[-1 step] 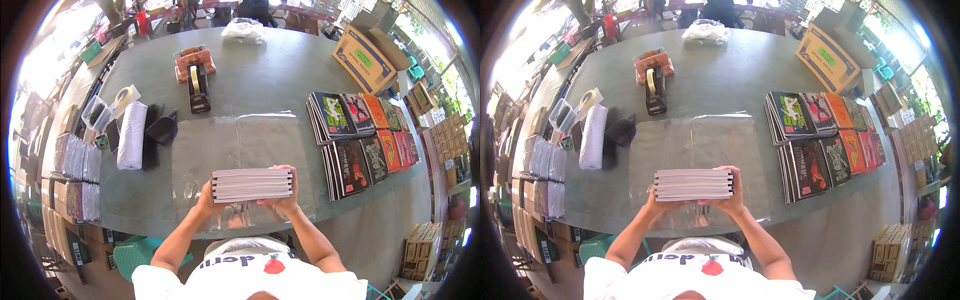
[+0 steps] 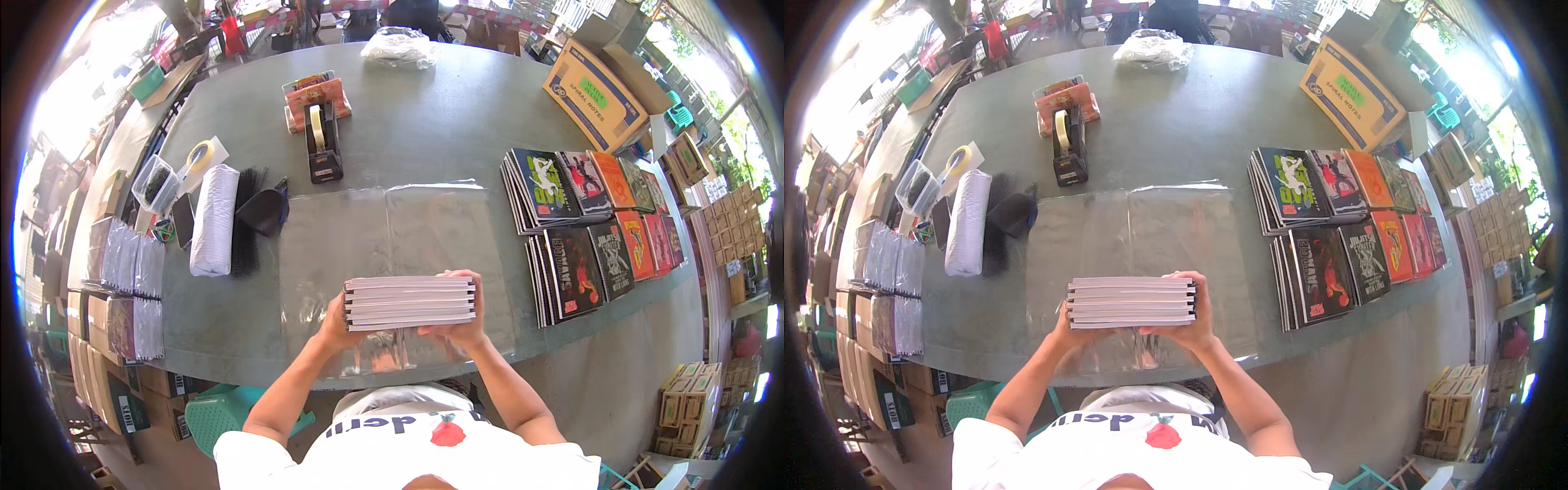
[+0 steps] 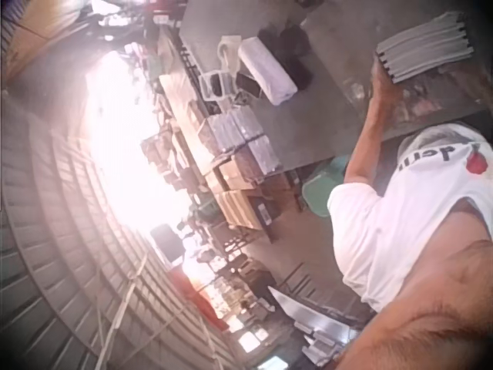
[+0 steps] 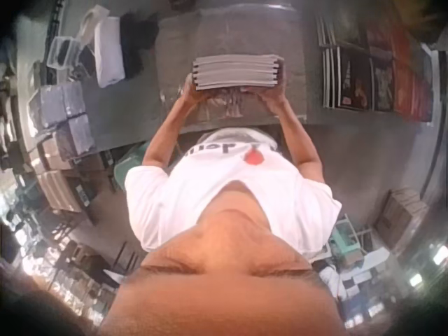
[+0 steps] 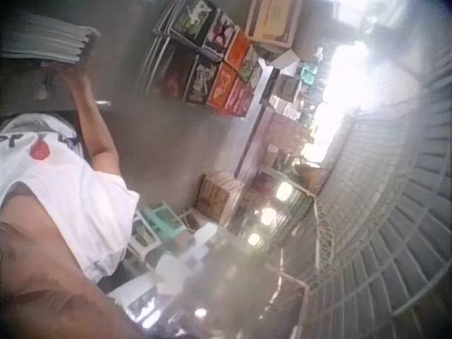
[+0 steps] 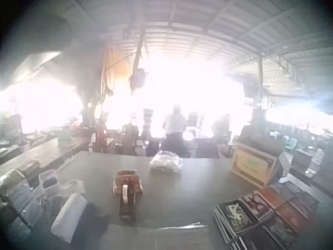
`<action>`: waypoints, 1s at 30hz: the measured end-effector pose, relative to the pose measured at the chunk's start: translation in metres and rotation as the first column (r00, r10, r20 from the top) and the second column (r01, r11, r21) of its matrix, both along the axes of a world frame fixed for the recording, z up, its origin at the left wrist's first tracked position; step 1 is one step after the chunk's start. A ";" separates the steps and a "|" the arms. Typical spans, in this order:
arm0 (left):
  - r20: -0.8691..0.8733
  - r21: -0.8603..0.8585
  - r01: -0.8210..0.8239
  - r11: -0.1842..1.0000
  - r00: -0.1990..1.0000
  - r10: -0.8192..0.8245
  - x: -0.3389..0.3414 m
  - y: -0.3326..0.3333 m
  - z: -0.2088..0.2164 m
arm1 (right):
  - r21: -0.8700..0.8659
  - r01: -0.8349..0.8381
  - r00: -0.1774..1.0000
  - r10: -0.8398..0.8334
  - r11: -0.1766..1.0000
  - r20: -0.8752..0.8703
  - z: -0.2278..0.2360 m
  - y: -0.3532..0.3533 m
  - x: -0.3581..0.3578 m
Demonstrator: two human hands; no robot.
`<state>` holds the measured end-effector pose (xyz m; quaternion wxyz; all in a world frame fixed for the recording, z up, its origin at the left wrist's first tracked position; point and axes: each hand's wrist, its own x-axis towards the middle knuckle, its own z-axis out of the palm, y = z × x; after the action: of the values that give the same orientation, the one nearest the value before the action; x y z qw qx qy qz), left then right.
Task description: The person organizes stacks of notebooks by hand and seals a set of notebooks in clear plastic wrap using tape from a dispenser.
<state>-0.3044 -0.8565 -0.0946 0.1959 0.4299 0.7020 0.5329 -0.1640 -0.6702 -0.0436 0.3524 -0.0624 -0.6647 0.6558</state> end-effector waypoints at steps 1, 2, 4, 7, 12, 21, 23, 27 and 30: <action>-0.031 -0.004 0.017 1.000 0.999 -0.017 -0.003 -0.001 -0.008 | 0.003 -0.012 1.000 0.012 1.000 -0.007 -0.009 0.001 0.001; -0.059 -0.007 0.035 0.999 0.998 -0.035 -0.004 -0.003 -0.016 | 0.007 -0.027 1.000 0.027 1.000 -0.014 -0.022 0.001 0.002; 0.213 0.065 0.063 0.996 0.974 -0.075 -0.001 -0.001 -0.032 | -0.094 -0.084 0.994 0.091 0.992 0.065 -0.079 0.014 0.008; 0.574 0.065 -0.001 0.998 0.818 -0.036 0.003 0.004 -0.031 | -0.536 -0.115 0.957 0.237 0.837 0.166 -0.108 0.026 0.012; 0.201 -0.295 0.138 0.945 0.976 -0.080 -0.009 -0.008 0.020 | 0.154 -0.349 0.749 0.176 0.925 0.639 -0.046 0.032 0.012; 0.839 -0.353 0.280 0.893 0.517 0.169 -0.022 0.015 0.034 | -0.177 -0.312 0.153 0.233 0.933 0.960 -0.001 0.048 -0.025; 0.848 -0.366 0.328 0.871 0.503 0.167 -0.027 0.016 0.031 | -0.174 -0.345 0.103 0.222 0.922 0.970 -0.001 0.051 -0.029; 0.860 -0.373 0.335 0.866 0.474 0.187 -0.024 0.018 0.041 | 0.004 -0.497 0.046 0.022 0.867 0.999 0.001 0.050 -0.026; 0.844 -0.374 0.276 0.886 0.496 0.202 -0.022 0.017 0.035 | 0.125 -0.502 0.204 -0.024 0.856 0.979 -0.001 0.049 -0.022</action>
<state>-0.3262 -0.8392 -0.0599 0.6290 0.0592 0.6028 0.4872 -0.1863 -0.6216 -0.0442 -0.2346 -0.2641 -0.8618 0.3641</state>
